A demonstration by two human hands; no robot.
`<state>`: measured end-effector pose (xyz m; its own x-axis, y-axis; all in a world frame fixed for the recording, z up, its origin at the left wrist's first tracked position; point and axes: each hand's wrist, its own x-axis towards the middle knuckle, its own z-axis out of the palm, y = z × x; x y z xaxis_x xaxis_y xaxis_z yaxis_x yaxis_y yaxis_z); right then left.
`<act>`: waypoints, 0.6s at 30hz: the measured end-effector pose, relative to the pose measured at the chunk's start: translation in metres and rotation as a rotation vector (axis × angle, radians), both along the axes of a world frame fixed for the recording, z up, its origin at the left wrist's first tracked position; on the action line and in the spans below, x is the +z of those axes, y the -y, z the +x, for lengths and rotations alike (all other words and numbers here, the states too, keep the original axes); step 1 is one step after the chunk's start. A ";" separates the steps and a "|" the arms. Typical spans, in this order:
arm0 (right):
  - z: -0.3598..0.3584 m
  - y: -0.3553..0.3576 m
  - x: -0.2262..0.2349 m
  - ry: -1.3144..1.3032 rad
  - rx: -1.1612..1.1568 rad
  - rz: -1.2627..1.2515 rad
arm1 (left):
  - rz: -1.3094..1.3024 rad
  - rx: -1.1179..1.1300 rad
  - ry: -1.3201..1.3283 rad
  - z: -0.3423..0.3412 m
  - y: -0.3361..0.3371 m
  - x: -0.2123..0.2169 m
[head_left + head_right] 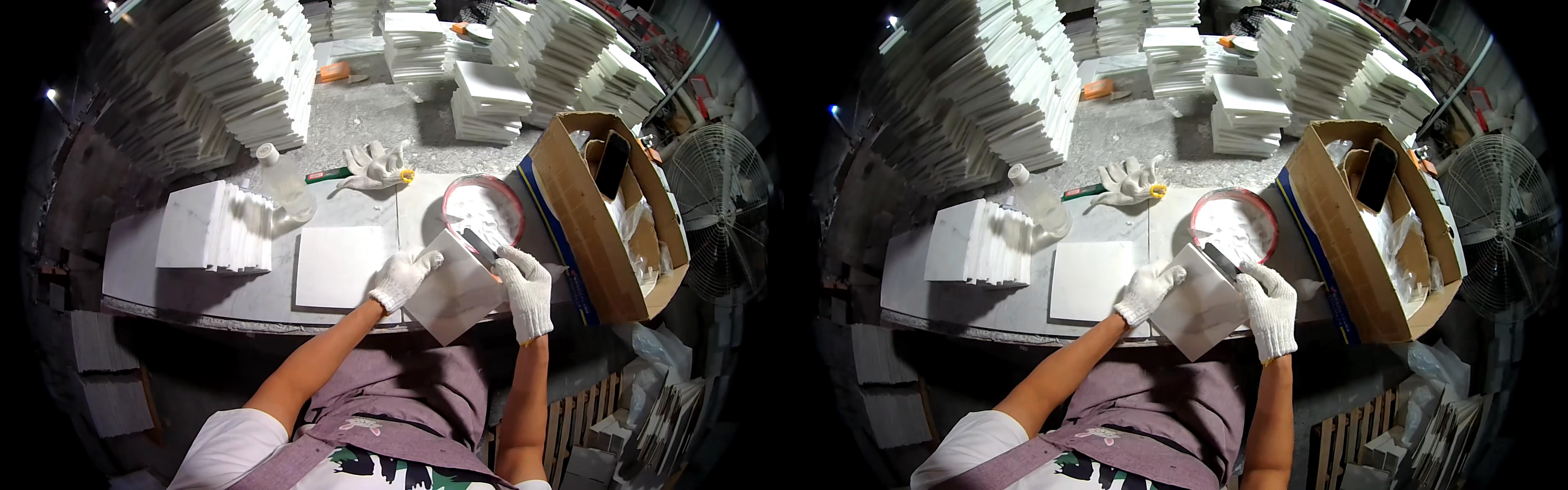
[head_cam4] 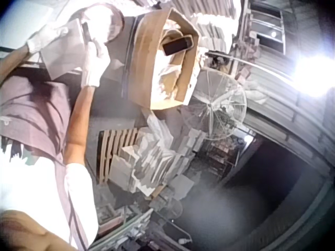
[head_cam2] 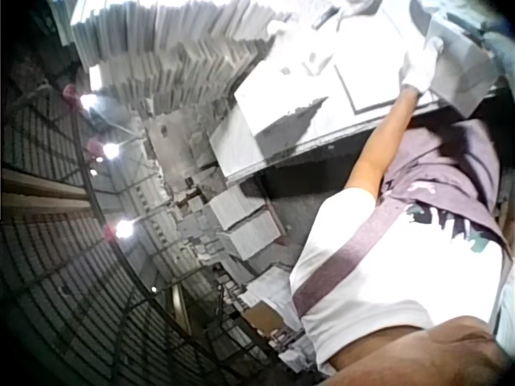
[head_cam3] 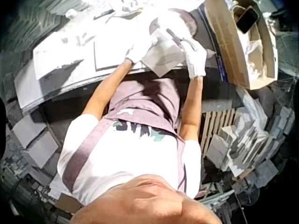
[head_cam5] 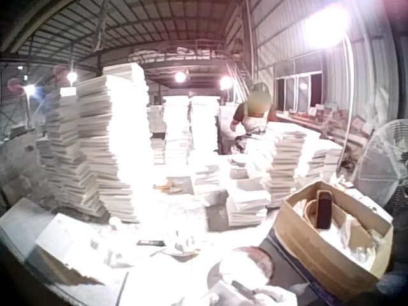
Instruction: The person repeatedly picks up white rectangular tiles, uses a metal scraper to trim edges, and wipes the surfaces with a cloth. The person stacks the finished tiles on the table.
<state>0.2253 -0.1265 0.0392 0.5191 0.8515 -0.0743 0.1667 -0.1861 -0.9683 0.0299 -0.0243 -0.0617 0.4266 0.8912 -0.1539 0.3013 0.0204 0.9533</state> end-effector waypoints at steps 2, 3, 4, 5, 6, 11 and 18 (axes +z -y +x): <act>0.000 -0.002 0.000 -0.010 0.009 -0.035 | 0.011 -0.003 -0.050 0.000 -0.002 -0.001; 0.000 -0.003 0.000 -0.031 0.010 -0.050 | 0.000 -0.019 -0.085 -0.001 -0.002 0.002; 0.000 -0.004 0.000 -0.051 0.011 -0.065 | -0.011 -0.035 -0.120 -0.001 -0.003 0.008; 0.002 -0.006 -0.004 -0.066 0.020 -0.059 | -0.022 -0.051 -0.155 -0.002 -0.003 0.011; 0.002 -0.007 -0.005 -0.055 0.018 -0.040 | -0.014 -0.051 -0.169 -0.002 -0.003 0.009; 0.001 -0.012 -0.012 0.019 0.016 -0.007 | 0.009 -0.021 -0.123 0.001 -0.001 0.008; 0.001 -0.012 -0.016 0.067 0.009 -0.039 | 0.088 -0.038 -0.205 0.002 -0.002 0.013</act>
